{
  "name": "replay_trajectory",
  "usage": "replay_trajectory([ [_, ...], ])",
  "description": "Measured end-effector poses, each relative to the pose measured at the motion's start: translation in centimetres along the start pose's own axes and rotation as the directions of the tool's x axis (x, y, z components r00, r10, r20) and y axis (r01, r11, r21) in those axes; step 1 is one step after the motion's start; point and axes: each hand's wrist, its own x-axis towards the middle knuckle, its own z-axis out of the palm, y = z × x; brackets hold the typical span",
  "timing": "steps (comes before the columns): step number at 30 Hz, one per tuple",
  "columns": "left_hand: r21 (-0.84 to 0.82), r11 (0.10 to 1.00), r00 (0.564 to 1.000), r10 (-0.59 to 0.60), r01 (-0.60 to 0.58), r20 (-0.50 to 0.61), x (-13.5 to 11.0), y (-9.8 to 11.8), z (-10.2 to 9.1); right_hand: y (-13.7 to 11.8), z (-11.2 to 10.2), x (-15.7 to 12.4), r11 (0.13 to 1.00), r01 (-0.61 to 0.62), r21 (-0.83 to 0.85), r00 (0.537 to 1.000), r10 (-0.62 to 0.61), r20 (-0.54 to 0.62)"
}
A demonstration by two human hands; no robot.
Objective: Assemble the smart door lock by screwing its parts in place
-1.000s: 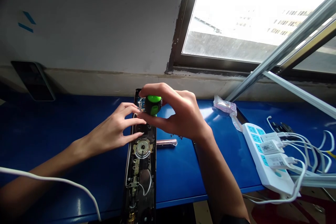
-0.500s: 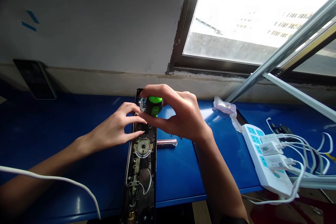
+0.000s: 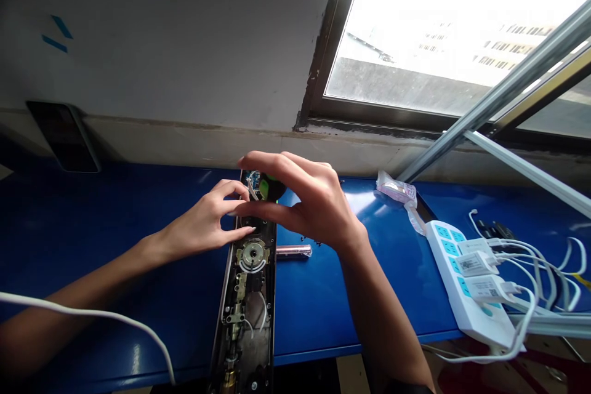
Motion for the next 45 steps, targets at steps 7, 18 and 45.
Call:
replay_trajectory([
  [7,-0.117,0.991,0.998,-0.066,0.063,-0.022,0.1,-0.2,0.1,-0.1,-0.7,0.0,0.967,-0.143,0.212,0.983,0.113,0.148],
  [18,-0.105,0.992,0.997,-0.07,0.067,-0.021,0.1,0.0,0.1,0.7,-0.1,-0.1,0.979,-0.082,0.189,0.994,0.095,-0.057],
  [45,-0.108,0.992,0.997,-0.073,0.071,-0.006,0.2,0.5,-0.2,1.2,-0.4,0.1,0.953,-0.122,0.276,0.983,0.155,-0.099],
])
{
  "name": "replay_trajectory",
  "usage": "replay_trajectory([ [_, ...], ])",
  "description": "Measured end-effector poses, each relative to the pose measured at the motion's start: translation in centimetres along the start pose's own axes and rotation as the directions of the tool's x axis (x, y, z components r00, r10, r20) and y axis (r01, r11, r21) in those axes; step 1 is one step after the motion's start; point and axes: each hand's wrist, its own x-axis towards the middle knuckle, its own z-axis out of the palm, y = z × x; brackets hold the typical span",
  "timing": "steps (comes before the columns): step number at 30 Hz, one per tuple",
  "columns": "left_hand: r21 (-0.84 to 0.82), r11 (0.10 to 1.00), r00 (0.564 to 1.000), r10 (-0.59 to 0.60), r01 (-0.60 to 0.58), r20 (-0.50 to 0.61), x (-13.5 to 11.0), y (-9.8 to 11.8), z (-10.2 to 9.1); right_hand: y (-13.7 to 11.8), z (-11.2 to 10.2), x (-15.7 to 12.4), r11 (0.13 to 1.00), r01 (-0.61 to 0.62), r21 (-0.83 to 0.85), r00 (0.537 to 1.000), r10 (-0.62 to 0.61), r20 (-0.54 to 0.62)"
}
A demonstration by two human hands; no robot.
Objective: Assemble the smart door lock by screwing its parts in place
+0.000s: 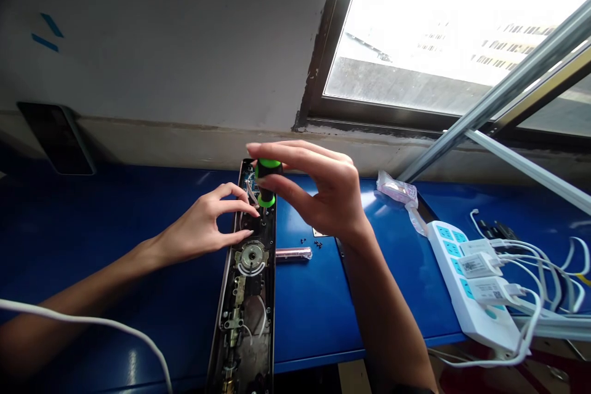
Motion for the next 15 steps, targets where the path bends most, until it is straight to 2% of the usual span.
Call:
replay_trajectory([
  [4,0.005,1.0,1.0,-0.012,0.012,0.003,-0.06,-0.01,-0.03,0.27,-0.28,0.12,0.986,0.087,-0.143,0.993,-0.097,-0.066],
  [6,0.006,1.0,1.0,-0.008,0.008,0.003,-0.05,-0.07,0.0,0.18,-0.27,0.06,0.992,0.037,-0.124,0.999,-0.041,-0.031],
  [9,0.011,1.0,1.0,0.0,0.0,0.004,-0.01,-0.15,0.06,0.09,-0.11,-0.05,0.999,-0.032,-0.002,0.998,0.032,0.047],
  [11,0.013,1.0,1.0,0.0,0.0,0.002,0.02,-0.14,0.08,0.26,-0.06,-0.05,1.0,0.013,0.007,1.0,-0.013,0.01],
  [13,0.018,1.0,1.0,-0.005,0.005,0.003,0.03,-0.09,0.08,0.49,-0.1,0.0,0.994,0.084,-0.077,0.995,-0.088,-0.054],
  [15,0.019,1.0,1.0,-0.007,0.007,0.002,0.03,-0.05,0.07,0.56,-0.16,0.03,0.982,0.105,-0.16,0.991,-0.118,-0.071],
])
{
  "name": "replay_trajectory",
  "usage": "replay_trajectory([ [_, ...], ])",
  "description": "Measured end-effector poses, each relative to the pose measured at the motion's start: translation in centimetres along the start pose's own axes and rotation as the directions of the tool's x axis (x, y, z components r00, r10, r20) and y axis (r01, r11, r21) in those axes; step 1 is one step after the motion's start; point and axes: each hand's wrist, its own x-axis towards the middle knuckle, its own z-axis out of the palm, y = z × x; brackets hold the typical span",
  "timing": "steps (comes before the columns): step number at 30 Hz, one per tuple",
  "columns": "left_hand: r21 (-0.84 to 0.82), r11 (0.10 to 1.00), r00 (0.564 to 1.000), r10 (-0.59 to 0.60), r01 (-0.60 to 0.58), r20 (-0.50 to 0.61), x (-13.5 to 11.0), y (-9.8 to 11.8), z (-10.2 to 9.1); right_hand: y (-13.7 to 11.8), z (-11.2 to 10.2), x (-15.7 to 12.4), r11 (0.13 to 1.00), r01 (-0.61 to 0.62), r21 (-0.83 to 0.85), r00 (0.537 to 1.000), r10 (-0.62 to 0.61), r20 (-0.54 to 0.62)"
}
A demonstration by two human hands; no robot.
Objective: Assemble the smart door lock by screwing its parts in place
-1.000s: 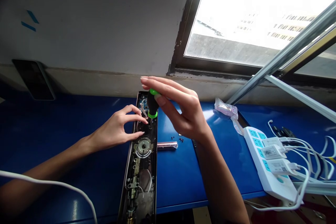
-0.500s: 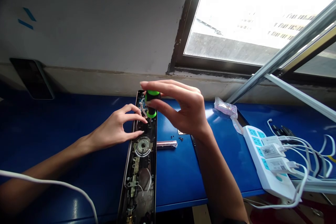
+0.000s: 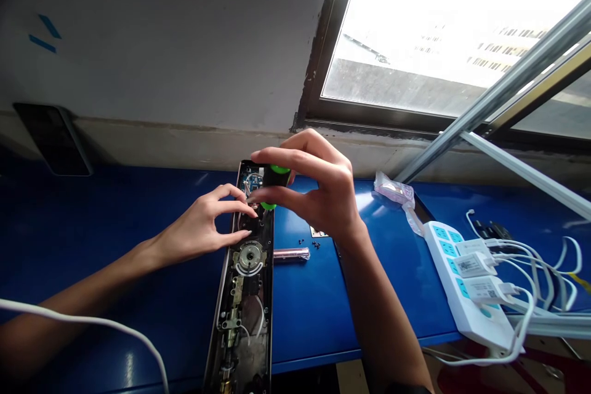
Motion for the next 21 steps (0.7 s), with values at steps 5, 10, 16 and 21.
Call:
replay_trajectory([
  [5,-0.009,1.0,1.0,0.012,-0.012,-0.01,-0.08,-0.15,0.09,-0.39,0.0,-0.13,0.975,-0.161,0.156,0.978,0.137,0.158],
  [10,-0.011,1.0,1.0,-0.006,0.006,-0.001,-0.07,-0.19,0.06,0.03,-0.12,-0.09,0.996,-0.051,0.071,0.998,0.047,0.052],
  [16,-0.015,1.0,1.0,0.013,-0.013,-0.01,-0.03,-0.13,0.09,-0.34,-0.05,-0.01,0.981,-0.153,0.12,0.979,0.133,0.157],
  [21,-0.007,1.0,1.0,0.007,-0.007,-0.008,-0.06,-0.04,0.09,-0.1,-0.12,-0.07,0.999,-0.033,0.032,0.999,0.033,0.018],
])
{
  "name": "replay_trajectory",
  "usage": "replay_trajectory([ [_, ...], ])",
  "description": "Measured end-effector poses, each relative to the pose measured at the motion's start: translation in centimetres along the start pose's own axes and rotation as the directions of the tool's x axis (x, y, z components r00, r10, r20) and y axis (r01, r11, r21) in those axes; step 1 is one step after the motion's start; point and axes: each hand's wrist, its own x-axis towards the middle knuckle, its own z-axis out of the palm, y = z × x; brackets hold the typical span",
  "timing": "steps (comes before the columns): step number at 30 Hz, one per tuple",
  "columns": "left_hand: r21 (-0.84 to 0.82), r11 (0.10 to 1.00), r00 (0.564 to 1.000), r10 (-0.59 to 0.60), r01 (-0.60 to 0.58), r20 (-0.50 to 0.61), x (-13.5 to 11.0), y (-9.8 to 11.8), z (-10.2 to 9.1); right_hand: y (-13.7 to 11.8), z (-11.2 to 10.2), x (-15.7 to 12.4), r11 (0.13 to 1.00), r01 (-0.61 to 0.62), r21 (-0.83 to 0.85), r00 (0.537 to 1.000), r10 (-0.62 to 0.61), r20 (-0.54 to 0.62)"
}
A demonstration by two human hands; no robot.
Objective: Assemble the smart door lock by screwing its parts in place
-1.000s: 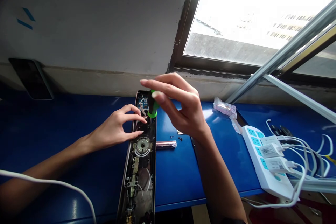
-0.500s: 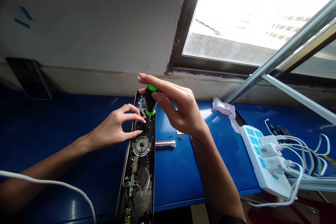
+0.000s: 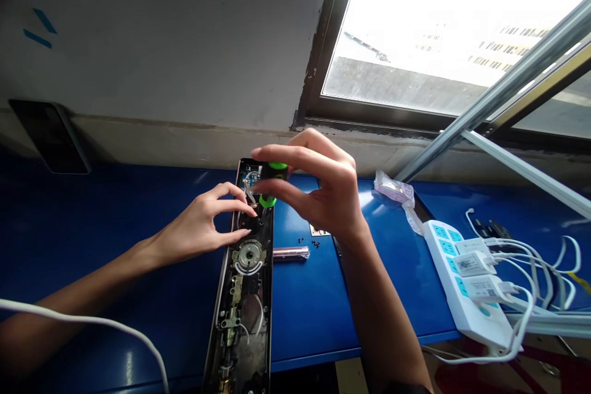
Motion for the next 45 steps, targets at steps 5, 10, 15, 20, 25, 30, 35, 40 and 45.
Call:
replay_trajectory([
  [5,0.002,1.0,1.0,0.015,-0.015,-0.009,0.1,0.0,0.0,-0.3,-0.1,0.1,0.999,-0.038,0.009,0.995,0.037,0.097],
  [10,-0.003,1.0,1.0,0.007,-0.007,-0.009,0.1,0.0,0.0,-0.4,0.1,0.1,0.997,-0.046,0.057,0.995,0.04,0.091],
  [15,-0.003,1.0,1.0,0.011,-0.011,-0.014,0.0,-0.1,0.1,-0.3,0.1,0.1,0.999,-0.04,-0.01,0.998,0.04,0.048],
  [20,-0.008,1.0,1.0,0.016,-0.016,-0.01,-0.1,-0.2,0.2,-0.6,0.2,0.0,0.982,-0.108,0.153,0.979,0.078,0.188],
  [25,-0.006,1.0,1.0,0.01,-0.01,-0.017,0.0,-0.1,0.1,-0.3,0.5,0.0,0.997,-0.031,0.065,0.998,0.028,0.056],
  [30,0.003,1.0,0.997,0.006,-0.006,-0.074,-0.2,-0.1,0.5,-0.8,0.4,-0.1,0.958,-0.209,0.195,0.965,0.169,0.201],
  [35,-0.028,0.991,0.97,-0.136,0.133,-0.2,-0.6,-0.3,1.2,-1.2,-0.1,-0.2,0.944,-0.246,0.222,0.953,0.194,0.232],
  [40,-0.229,0.929,0.952,-0.305,0.291,-0.027,-0.5,-0.9,1.5,-1.1,-0.3,-0.2,0.955,-0.219,0.201,0.947,0.159,0.279],
  [45,-0.2,0.939,0.956,-0.291,0.279,-0.036,-0.5,-0.7,1.7,-0.9,-0.4,-0.3,0.98,-0.156,0.121,0.964,0.124,0.233],
])
